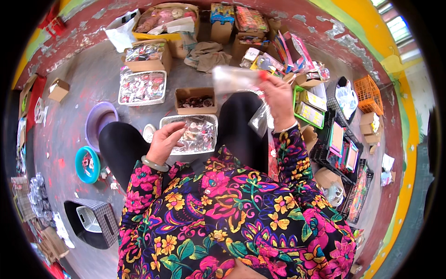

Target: The person sits on the floor and repeatedly picks up small red and white craft items from a cardboard box. They place each item into a small clear plastic bag, seal the bag, and then place the packaged item into a white plastic basket. The process is repeated continuously throughout the clip.

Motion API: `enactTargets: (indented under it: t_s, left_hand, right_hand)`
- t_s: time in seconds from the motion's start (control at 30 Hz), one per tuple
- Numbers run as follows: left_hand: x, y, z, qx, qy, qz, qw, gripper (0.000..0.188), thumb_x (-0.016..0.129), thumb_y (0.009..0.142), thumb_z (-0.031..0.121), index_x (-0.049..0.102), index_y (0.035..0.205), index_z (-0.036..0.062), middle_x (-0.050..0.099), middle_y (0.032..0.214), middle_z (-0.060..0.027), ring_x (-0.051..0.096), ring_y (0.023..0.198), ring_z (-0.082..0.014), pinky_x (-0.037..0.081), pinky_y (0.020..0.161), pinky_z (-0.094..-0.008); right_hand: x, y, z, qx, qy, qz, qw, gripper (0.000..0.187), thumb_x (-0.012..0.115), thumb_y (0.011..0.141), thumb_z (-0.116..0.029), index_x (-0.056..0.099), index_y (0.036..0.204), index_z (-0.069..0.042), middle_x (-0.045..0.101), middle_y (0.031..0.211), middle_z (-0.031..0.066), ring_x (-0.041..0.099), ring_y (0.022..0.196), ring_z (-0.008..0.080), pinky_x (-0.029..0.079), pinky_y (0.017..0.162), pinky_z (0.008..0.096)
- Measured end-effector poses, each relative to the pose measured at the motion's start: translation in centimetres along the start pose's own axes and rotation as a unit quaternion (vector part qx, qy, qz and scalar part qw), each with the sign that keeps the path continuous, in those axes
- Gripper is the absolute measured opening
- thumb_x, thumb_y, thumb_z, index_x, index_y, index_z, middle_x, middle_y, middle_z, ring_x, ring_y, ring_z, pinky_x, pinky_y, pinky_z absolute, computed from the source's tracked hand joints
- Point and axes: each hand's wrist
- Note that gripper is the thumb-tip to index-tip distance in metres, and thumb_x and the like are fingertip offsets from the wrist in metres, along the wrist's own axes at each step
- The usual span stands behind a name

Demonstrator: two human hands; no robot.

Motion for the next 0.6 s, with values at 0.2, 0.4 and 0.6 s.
enactTargets:
  t_s: [0.2,0.4,0.6]
  left_hand:
    - [-0.1,0.7,-1.4,-0.040,-0.017,0.018,0.999,0.022,0.053,0.087,0.013,0.059,0.103,-0.0005,0.063,0.095,-0.0074,0.061,0.085,-0.0119,0.051,0.059,-0.0206]
    - [0.2,0.6,-2.0,-0.097,0.011,0.025,0.995,0.021,0.053,0.088,0.016,0.059,0.101,0.0009,0.063,0.092,-0.0065,0.061,0.086,-0.0134,0.050,0.059,-0.0224]
    - [0.1,1.1,-2.4,-0.099,0.018,0.018,0.995,0.021,0.053,0.088,0.017,0.059,0.101,0.0008,0.064,0.091,-0.0062,0.061,0.085,-0.0134,0.049,0.060,-0.0226]
  right_hand:
    - [-12.5,3.6,9.0,0.026,-0.013,0.205,0.978,0.013,0.056,0.078,-0.006,0.061,0.088,0.000,0.061,0.067,0.0051,0.045,0.040,0.0069,0.031,0.035,0.0212]
    - [-17.5,3.2,19.4,0.220,-0.076,0.271,0.934,0.017,0.055,0.081,-0.016,0.061,0.084,-0.001,0.056,0.059,0.0062,0.040,0.033,0.0130,0.030,0.031,0.0273]
    - [-22.4,3.8,17.9,0.150,-0.478,0.142,0.854,0.042,0.045,0.089,-0.037,0.059,0.083,0.002,0.060,0.065,0.0162,0.059,0.049,0.0243,0.048,0.048,0.0362]
Point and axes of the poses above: each hand's wrist, its own y-axis towards the middle knuckle, its own x-axis out of the palm, z = x × y
